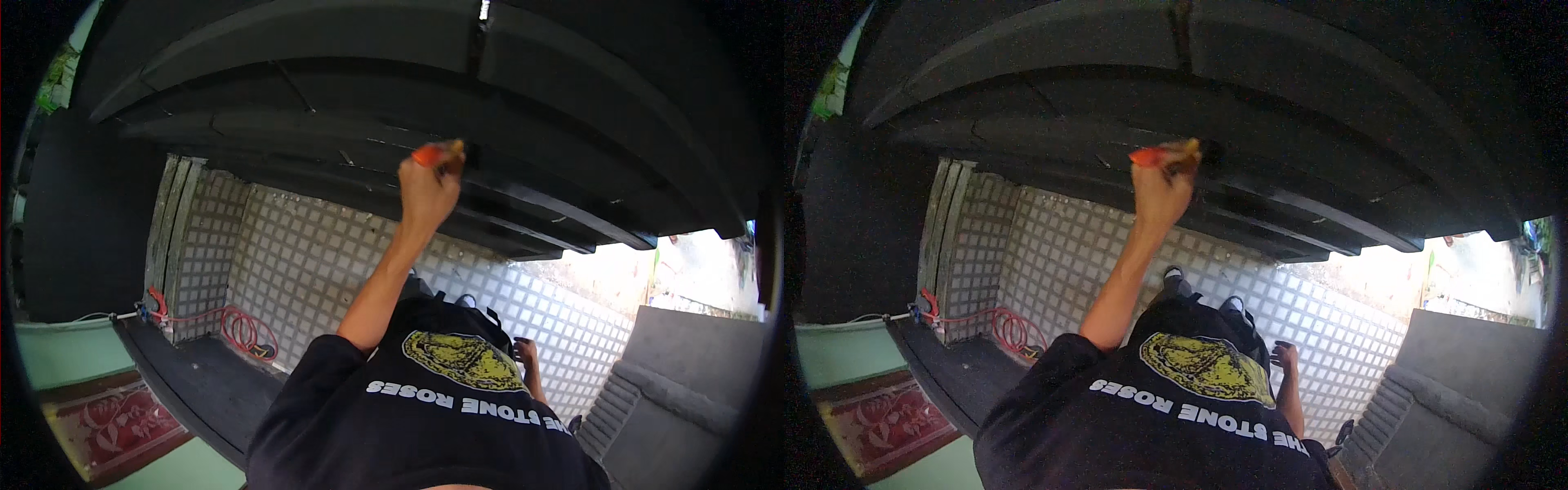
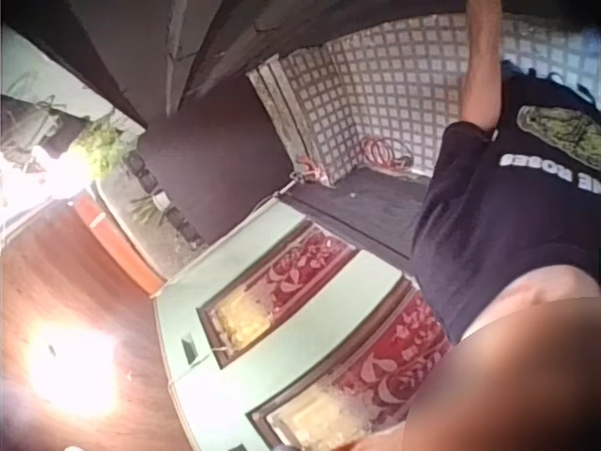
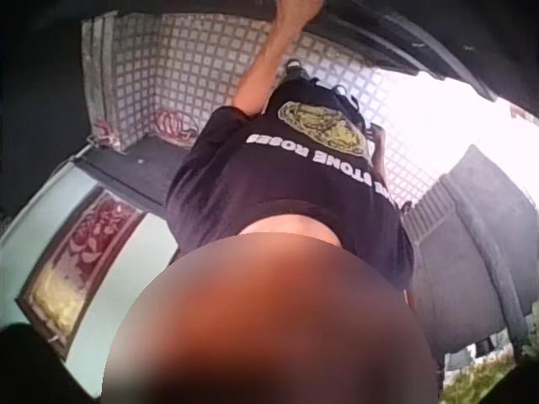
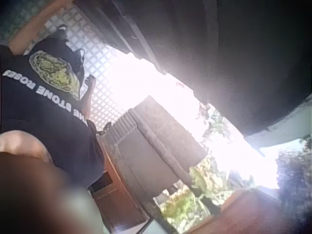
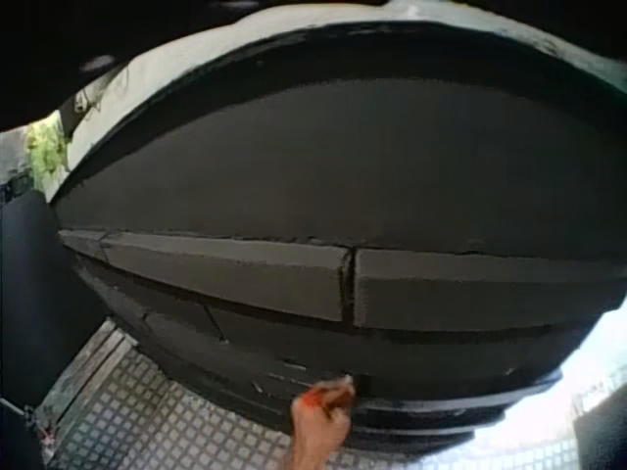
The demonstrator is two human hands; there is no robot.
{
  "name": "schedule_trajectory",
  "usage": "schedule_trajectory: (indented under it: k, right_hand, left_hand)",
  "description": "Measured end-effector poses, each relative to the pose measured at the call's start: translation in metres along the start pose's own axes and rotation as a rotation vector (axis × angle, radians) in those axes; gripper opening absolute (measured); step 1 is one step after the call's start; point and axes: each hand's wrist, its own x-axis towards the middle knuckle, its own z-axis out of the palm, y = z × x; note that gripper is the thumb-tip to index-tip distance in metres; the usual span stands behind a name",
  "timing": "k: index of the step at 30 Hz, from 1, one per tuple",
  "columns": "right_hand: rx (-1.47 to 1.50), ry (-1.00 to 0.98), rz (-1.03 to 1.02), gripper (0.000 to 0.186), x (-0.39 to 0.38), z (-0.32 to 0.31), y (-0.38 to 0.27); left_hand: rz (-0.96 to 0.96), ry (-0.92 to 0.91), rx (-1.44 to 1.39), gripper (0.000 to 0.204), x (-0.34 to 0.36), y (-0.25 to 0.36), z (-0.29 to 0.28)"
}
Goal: Painting the underside of a ceiling structure with black paint.
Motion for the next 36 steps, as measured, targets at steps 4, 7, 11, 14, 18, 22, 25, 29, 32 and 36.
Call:
schedule_trajectory:
  k: [4,7,11,14,18,22,25,29,32,36]
  right_hand:
    - [-0.301,0.033,-0.367,0.037,-0.013,0.06,-0.065]
    - [-0.464,0.188,-0.682,0.034,-0.053,0.1,-0.167]
    - [-0.555,0.358,-1.297,0.03,-0.143,0.149,-0.322]
    - [-0.774,0.466,-1.302,0.028,-0.219,0.182,-0.408]
    - [-0.73,0.388,-1.563,0.025,-0.294,0.211,-0.455]
    - [-0.735,0.296,-1.798,0.014,-0.325,0.232,-0.487]
    - [-0.751,0.276,-2.052,0.004,-0.342,0.257,-0.521]
    - [-0.771,0.306,-2.479,0.02,-0.363,0.287,-0.573]
    - [-0.584,0.253,-2.605,0.021,-0.349,0.291,-0.606]
    - [-0.492,0.313,-2.731,0.013,-0.34,0.296,-0.615]
  left_hand:
    - [-0.055,0.1,-0.303,0.013,0.015,-0.032,-0.034]
    - [-0.1,0.194,-0.249,0.016,0.03,-0.057,-0.065]
    - [0.064,0.04,-0.152,0.019,0.02,-0.055,-0.046]
    - [-0.242,-0.265,-0.474,0.022,0.006,-0.031,-0.031]
    - [-0.177,-0.121,-0.56,0.019,0.008,-0.066,-0.048]
    - [-0.265,0.065,-0.568,0.015,0.024,-0.074,-0.085]
    - [-0.023,0.07,-0.51,0.012,0.017,-0.078,-0.063]
    - [-0.13,-0.203,-0.584,0.015,0.005,-0.05,-0.046]
    - [-0.187,-0.129,-0.653,0.014,0.015,-0.053,-0.05]
    - [-0.135,-0.019,-0.5,0.012,0.027,-0.082,-0.076]
